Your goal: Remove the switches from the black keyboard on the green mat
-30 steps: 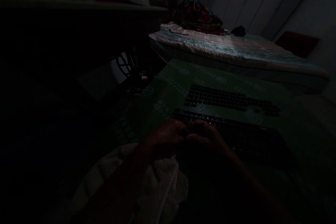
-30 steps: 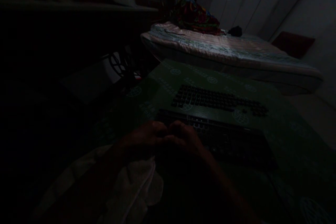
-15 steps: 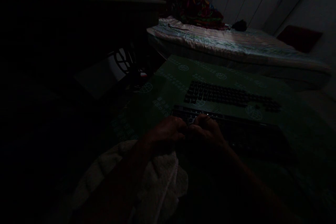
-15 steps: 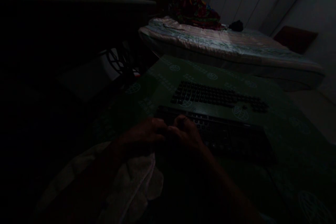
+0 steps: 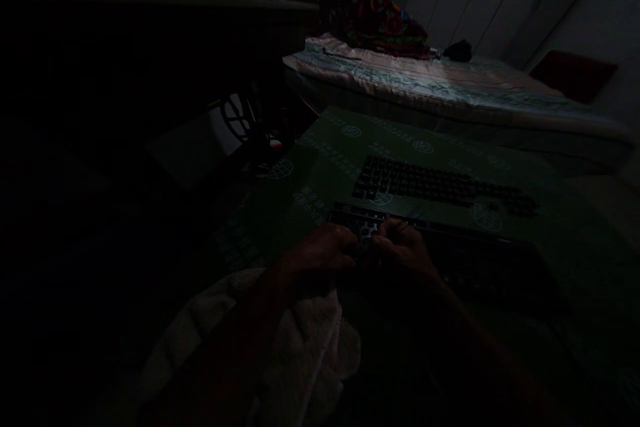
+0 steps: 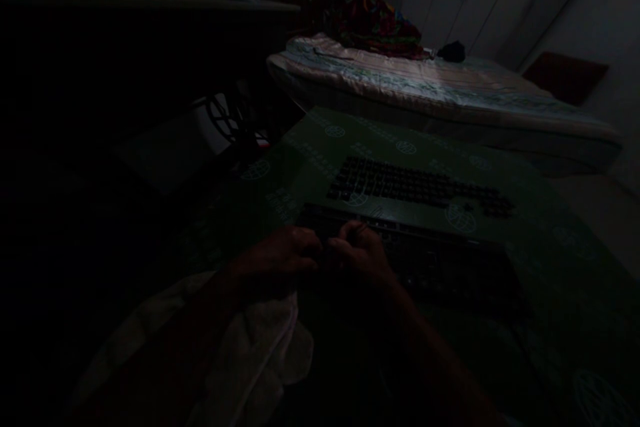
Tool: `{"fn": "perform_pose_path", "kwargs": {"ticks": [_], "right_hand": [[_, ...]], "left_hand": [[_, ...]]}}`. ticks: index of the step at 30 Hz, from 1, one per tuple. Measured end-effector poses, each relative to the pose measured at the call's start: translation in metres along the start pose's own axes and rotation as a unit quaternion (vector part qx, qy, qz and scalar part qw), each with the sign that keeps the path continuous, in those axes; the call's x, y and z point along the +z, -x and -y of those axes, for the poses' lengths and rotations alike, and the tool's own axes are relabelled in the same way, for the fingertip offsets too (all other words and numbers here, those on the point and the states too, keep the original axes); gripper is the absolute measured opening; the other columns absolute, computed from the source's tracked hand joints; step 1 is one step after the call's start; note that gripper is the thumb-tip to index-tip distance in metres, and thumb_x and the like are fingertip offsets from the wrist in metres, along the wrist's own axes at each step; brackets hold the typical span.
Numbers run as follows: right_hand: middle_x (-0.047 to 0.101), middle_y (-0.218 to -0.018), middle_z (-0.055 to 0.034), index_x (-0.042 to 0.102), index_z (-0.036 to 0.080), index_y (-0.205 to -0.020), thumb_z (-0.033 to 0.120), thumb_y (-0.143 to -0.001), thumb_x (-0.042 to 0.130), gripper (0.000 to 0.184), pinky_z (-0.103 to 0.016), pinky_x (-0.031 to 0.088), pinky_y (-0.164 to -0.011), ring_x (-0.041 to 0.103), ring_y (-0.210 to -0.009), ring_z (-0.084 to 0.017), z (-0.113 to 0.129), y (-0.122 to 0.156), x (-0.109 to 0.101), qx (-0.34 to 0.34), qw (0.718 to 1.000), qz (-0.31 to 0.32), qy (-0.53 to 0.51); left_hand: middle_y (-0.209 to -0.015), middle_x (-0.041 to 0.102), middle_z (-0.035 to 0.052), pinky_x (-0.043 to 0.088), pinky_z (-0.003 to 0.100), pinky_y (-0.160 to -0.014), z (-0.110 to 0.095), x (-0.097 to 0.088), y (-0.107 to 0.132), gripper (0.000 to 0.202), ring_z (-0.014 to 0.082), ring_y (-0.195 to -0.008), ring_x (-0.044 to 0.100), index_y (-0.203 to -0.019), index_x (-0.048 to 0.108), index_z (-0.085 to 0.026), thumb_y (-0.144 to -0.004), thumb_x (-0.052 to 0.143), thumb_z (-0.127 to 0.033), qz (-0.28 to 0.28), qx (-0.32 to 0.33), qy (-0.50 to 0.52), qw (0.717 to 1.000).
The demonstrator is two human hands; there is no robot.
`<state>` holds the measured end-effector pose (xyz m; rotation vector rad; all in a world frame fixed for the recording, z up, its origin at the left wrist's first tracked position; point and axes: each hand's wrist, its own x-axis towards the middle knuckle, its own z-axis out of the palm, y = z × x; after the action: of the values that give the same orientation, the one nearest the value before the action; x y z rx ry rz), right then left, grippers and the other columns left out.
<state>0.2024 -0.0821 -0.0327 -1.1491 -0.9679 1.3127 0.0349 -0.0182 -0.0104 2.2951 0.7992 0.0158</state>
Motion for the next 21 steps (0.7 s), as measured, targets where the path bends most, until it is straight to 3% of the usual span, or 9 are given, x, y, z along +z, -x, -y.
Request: {"fn": "perform_pose_path", "kwargs": {"ticks": [21], "right_hand": [[0.054,-0.048,0.0074,0.046,0.019,-0.068,0.033,-0.063,0.072,0.031,-0.018,0.04,-0.039,0.052,-0.039,-0.008,-0.0037,0.0005,0.0024,-0.011,1.0,-0.005,0.017]], "left_hand": [[-0.071,0.057,-0.0002,0.036,0.021,-0.057,-0.0029,-0.0026,0.0023,0.012,0.0108,-0.064,0.053,-0.071,0.065,-0.014,-0.07,0.053,-0.016,-0.01,0.015,0.029,0.999]]}}
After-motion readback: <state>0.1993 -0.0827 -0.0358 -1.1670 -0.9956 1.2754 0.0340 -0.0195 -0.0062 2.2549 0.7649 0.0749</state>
